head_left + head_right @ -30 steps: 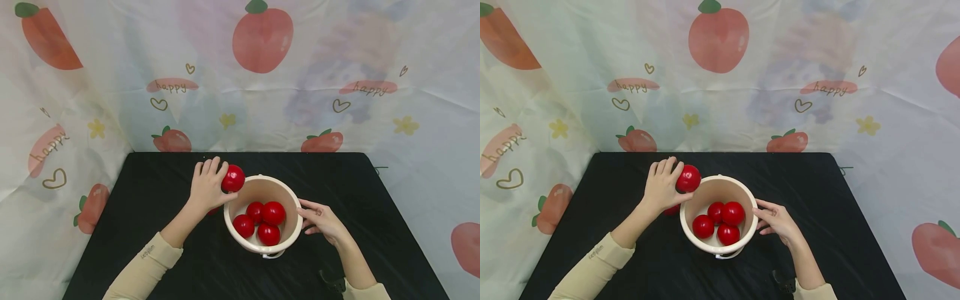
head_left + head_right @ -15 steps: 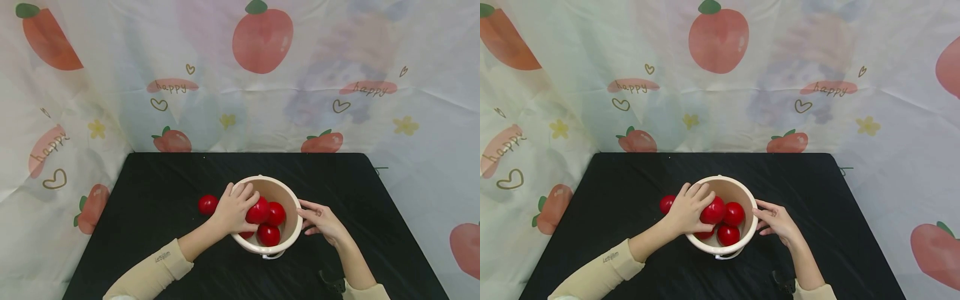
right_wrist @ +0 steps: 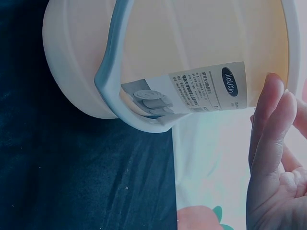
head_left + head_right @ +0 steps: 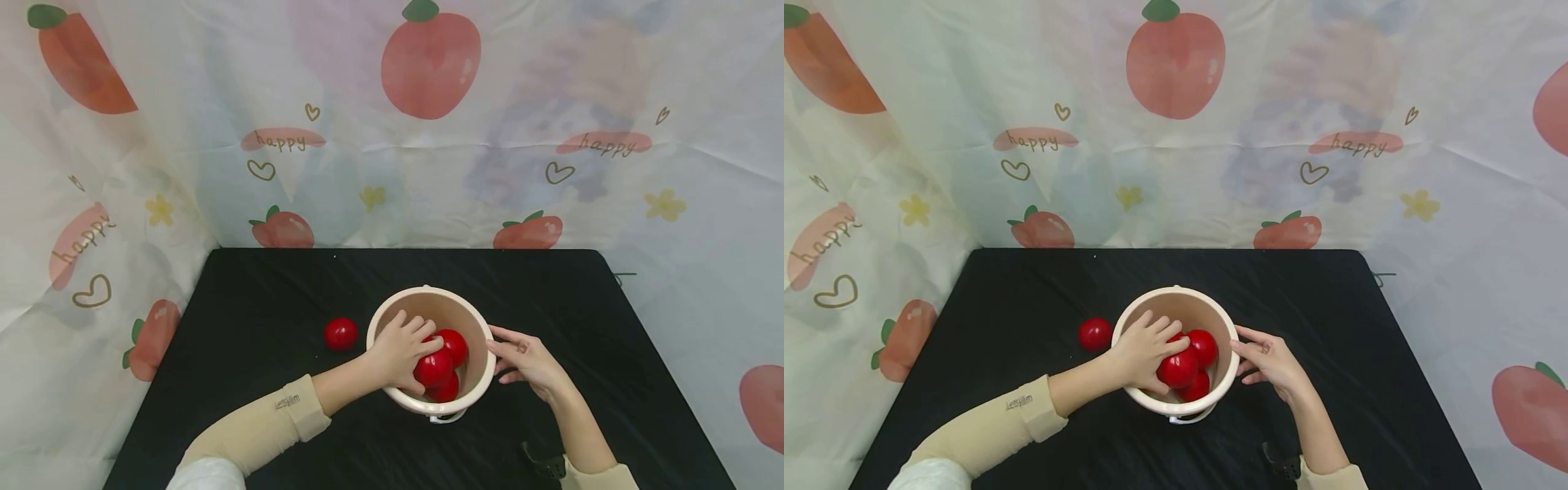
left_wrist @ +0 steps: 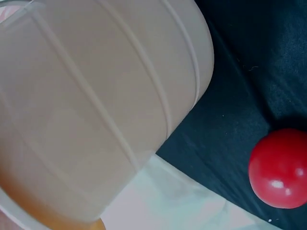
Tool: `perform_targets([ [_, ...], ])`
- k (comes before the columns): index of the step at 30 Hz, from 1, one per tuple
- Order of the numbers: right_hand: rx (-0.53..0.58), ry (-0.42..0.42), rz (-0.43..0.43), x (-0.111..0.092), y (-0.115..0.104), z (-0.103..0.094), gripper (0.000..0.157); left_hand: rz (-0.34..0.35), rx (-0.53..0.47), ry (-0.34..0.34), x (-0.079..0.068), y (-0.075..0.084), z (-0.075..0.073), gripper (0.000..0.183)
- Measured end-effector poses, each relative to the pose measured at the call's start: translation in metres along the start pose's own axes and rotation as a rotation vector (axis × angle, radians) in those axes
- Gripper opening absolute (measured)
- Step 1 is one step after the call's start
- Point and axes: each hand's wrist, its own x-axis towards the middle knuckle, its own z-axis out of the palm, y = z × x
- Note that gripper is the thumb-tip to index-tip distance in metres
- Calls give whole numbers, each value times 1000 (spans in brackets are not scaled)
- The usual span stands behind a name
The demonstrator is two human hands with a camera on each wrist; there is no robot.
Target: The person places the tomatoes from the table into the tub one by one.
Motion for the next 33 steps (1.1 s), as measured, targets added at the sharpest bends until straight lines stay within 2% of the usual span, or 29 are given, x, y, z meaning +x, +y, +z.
perform_targets([
  [7,2,-3,8,0,-1,1,62,78,38,-110,6,8,2,80],
  [12,6,-4,7,-2,-2,1,62,102,68,-165,7,11,4,78],
  [17,2,-2,10,-1,-2,2,62,105,78,-255,8,13,5,81],
  [23,-3,-4,8,0,-1,2,62,76,78,-359,10,12,4,89],
  [27,-7,-3,9,0,-2,2,62,78,71,-369,10,12,3,96],
  [33,-3,-13,2,-1,-3,1,62,106,49,-324,9,11,3,98],
])
